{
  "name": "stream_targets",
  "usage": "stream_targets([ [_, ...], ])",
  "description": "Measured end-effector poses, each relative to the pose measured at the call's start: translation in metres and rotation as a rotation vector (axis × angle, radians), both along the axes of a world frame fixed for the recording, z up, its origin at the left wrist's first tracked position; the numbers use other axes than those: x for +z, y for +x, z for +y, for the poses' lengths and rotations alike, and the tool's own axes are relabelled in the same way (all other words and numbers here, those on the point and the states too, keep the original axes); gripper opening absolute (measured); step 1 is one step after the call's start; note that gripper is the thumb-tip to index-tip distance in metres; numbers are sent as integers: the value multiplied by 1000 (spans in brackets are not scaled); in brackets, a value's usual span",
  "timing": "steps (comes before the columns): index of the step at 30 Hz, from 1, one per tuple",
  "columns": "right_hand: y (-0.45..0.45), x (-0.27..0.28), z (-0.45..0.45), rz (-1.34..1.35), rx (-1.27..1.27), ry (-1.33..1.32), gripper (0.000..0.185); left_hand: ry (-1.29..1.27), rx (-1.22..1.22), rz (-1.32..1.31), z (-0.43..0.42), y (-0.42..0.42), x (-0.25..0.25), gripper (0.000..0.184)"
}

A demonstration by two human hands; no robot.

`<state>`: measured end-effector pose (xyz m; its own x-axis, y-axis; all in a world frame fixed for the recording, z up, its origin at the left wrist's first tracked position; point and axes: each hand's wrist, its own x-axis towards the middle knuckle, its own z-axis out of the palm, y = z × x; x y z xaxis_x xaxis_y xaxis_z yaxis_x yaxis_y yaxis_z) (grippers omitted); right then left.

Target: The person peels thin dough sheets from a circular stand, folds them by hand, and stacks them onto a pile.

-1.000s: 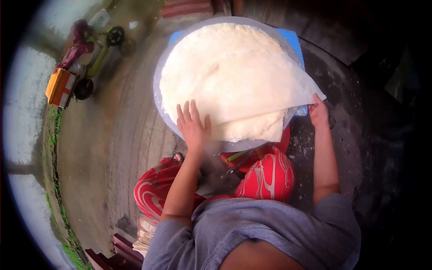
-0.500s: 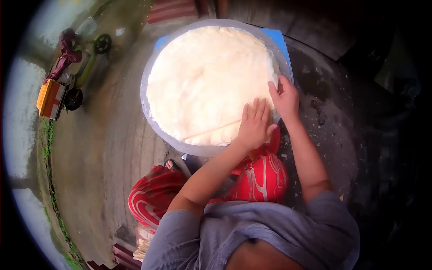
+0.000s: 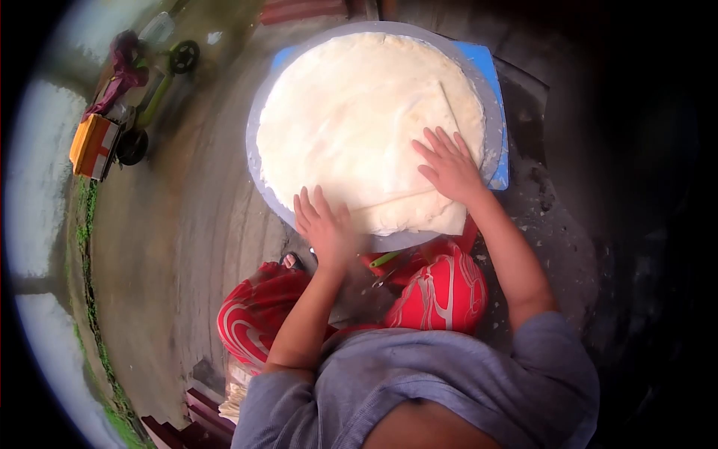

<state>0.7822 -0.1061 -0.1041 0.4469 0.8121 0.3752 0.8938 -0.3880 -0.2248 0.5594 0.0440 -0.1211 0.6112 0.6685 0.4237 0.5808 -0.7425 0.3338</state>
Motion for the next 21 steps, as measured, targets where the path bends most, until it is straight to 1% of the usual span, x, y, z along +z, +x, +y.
stream_targets([
  [1,0,-10,-1,-12,-20,-75,43,-35,137,18,15,-6,-12,55],
  [2,0,-15,-1,-27,-38,-149,47,-155,167,24,29,-9,-15,60],
  [3,2,-17,0,-29,-28,-144,47,-150,177,22,38,-13,-18,60],
  [5,1,-15,1,0,-62,-196,49,-374,187,117,47,-13,-7,68],
  [6,0,-13,1,54,-64,-177,46,-385,240,142,48,-9,-2,71],
  [7,-2,-9,2,55,-64,-177,46,-384,240,143,53,-7,0,71],
  [9,-4,-3,0,206,-54,-115,40,-564,257,144,65,-7,4,62],
  [10,-6,-1,-1,206,-57,-116,40,-565,254,145,68,-7,6,62],
  [12,-9,1,-5,260,-16,34,31,-663,193,135,73,-8,12,45],
  [13,-7,2,-7,263,-21,33,31,-663,189,140,79,-8,14,45],
  [15,-3,1,-14,280,11,152,24,-1253,146,-32,92,-4,18,32],
  [16,-1,1,-16,282,2,152,24,-1305,108,-189,81,7,37,27],
  [17,2,1,-17,439,-7,253,22,-1319,65,-296,72,19,55,26],
  [18,5,1,-18,593,-14,355,19,-1348,-25,-353,65,32,63,27],
  [19,10,-3,-18,593,-17,355,19,-1374,-115,-412,59,47,66,27],
  [21,22,-16,-18,1017,-68,510,19,-1353,-376,-380,39,80,66,33],
])
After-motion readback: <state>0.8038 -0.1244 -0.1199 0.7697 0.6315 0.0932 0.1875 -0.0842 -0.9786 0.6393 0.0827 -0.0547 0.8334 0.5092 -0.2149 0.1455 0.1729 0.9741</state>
